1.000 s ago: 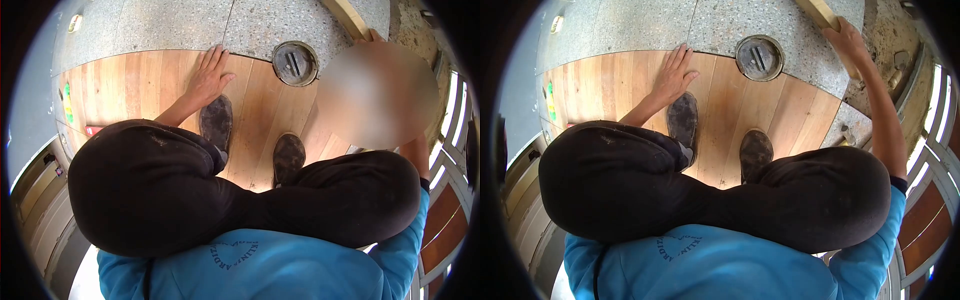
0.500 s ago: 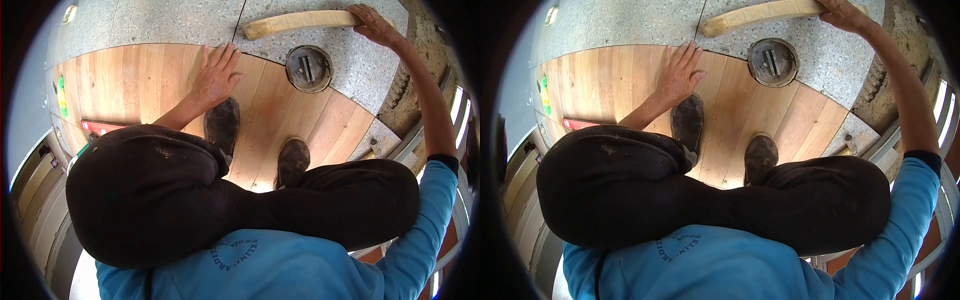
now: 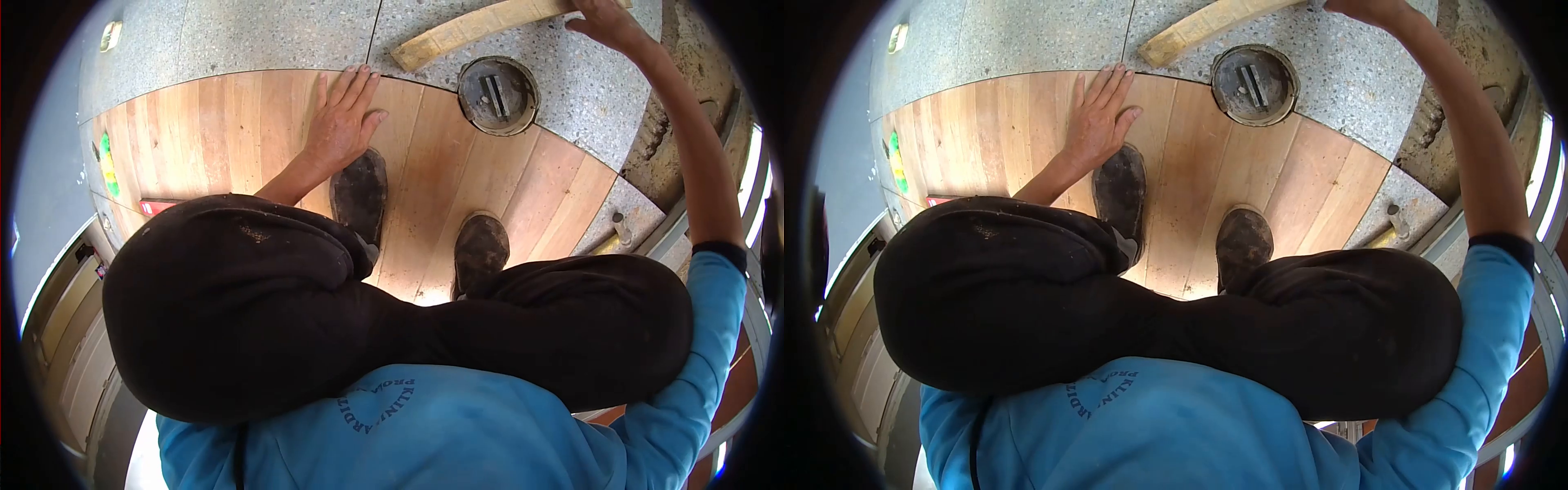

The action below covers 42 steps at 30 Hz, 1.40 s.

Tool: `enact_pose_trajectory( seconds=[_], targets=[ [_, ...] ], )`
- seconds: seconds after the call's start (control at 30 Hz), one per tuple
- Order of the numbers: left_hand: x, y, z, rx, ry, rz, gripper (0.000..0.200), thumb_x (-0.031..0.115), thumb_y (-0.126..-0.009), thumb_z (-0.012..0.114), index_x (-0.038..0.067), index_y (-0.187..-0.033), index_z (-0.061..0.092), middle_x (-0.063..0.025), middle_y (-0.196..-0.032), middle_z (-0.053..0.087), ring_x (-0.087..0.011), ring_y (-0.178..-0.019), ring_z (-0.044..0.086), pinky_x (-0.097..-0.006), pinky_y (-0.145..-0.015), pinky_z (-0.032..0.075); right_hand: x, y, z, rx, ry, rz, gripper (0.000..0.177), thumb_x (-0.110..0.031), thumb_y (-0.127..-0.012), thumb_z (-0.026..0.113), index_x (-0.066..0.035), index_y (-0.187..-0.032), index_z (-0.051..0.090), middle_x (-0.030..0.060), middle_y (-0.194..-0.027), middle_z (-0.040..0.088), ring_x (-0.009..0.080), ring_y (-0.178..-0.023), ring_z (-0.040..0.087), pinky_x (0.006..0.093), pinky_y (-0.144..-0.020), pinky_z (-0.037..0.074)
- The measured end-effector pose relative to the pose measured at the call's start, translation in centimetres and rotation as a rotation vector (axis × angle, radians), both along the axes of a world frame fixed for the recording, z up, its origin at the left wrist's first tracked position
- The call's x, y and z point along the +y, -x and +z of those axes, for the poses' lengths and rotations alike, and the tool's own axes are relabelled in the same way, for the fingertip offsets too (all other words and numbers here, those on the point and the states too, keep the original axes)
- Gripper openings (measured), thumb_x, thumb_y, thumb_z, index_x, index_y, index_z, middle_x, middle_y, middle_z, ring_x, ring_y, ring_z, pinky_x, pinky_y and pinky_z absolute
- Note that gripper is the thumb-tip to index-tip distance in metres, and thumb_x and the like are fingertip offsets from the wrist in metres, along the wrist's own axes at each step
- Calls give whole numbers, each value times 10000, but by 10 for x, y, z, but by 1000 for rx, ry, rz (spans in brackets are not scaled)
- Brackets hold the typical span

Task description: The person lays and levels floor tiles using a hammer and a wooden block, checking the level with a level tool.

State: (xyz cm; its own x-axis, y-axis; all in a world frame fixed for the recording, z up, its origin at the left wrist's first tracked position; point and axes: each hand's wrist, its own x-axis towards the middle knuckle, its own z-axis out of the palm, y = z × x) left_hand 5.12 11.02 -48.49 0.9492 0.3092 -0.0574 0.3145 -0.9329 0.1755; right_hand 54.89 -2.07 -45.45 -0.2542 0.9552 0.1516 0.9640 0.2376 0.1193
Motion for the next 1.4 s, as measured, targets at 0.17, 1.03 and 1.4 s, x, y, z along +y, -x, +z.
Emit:
enact_pose_trajectory(
  seconds=[0.17, 1.03, 1.4],
  targets=[
    [20, 15, -5, -32, -34, 92, 555, 337, -1048, 540, 34, -1510, 484, -115, -1561, 494, -360, -1494, 352, -641, -1227, 144, -114, 14, 24, 321, -36, -609, 388, -208, -990, 652, -70, -1350, 602, 171, -1240, 652, 360, -1145, 661, 450, -960, 543],
    [140, -114, 59, -56, -26, -220, 409, 276, -1014, 622, 12, -1327, 642, -162, -1405, 621, -386, -1397, 476, -584, -1197, 284, -365, 153, 25, 650, 722, -1535, 495, -490, -958, 658, -5, -1025, 733, 233, -965, 729, 465, -957, 687, 543, -816, 537],
    [223, -277, 65, 377, -133, -306, 675, 491, -1076, 446, 21, -1559, 401, -198, -1646, 346, -375, -1536, 290, -503, -1256, 237, -67, -37, -15, 526, -162, -933, 339, -317, -988, 603, 2, -1035, 708, 264, -1069, 711, 472, -984, 678, 536, -865, 541]
  ],
)
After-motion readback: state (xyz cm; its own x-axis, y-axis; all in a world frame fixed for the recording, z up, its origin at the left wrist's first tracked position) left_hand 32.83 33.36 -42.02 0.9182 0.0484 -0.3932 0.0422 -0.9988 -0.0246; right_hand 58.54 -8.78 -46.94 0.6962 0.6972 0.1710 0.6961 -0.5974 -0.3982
